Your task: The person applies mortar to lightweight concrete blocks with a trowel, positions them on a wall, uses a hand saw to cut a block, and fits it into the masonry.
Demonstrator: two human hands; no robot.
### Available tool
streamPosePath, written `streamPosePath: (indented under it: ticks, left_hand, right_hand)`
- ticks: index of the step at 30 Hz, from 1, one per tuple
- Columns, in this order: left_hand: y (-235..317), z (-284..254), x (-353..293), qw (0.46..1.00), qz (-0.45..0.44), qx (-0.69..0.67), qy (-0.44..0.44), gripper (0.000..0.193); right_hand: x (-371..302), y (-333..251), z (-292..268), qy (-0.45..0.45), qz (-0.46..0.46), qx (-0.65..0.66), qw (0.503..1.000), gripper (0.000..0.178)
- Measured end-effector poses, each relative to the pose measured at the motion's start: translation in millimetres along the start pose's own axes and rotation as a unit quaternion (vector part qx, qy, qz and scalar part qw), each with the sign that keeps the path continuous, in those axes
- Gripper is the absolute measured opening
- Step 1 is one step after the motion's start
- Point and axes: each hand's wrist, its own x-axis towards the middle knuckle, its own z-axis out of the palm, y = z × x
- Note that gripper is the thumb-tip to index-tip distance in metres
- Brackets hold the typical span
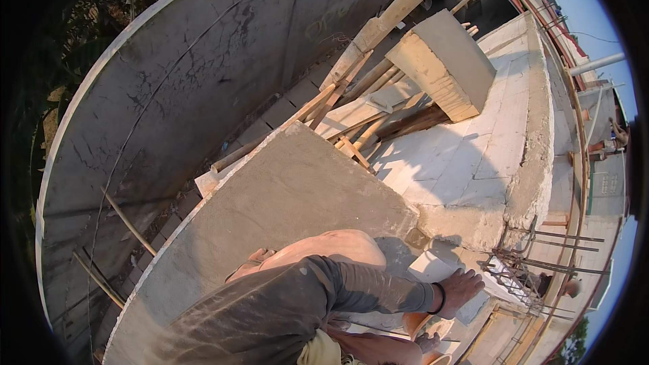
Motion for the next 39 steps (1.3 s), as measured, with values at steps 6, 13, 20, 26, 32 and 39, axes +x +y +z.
streamPosePath:
  ticks: [6, 13, 20, 26, 32, 39]
  left_hand:
    - [-4.1, -87.2, -14.7, 0.998, -0.003, 0.02, 0.056, 0.072]
    - [-124.0, -127.3, -14.2, 0.993, -0.097, 0.037, 0.051, 0.084]
    - [-252.6, -170.1, 8.8, 0.963, -0.148, 0.012, 0.226, 0.085]
    - [-315.7, -146.7, 71.3, 0.961, -0.113, 0.068, 0.243, 0.087]
    - [-340.6, -111.0, 85.9, 0.954, -0.154, 0.076, 0.247, 0.085]
    - [-463.1, -116.2, 142.5, 0.93, -0.219, 0.175, 0.239, 0.096]
  right_hand:
    - [5.2, 31.2, -15.9, -0.196, -0.048, -0.105, 0.974, 0.04]
    - [-87.8, 16.0, -40.4, -0.192, 0.058, 0.105, 0.974, 0.039]
    - [-142.7, -13.9, -114.3, -0.222, 0.088, 0.075, 0.968, 0.041]
    - [-222.1, 49.3, -129.0, -0.264, 0.159, 0.121, 0.944, 0.039]
    - [-298.8, 123.3, -169.5, -0.327, 0.328, 0.109, 0.879, 0.04]
    - [-302.1, 79.8, -182.0, -0.351, 0.303, 0.067, 0.883, 0.044]
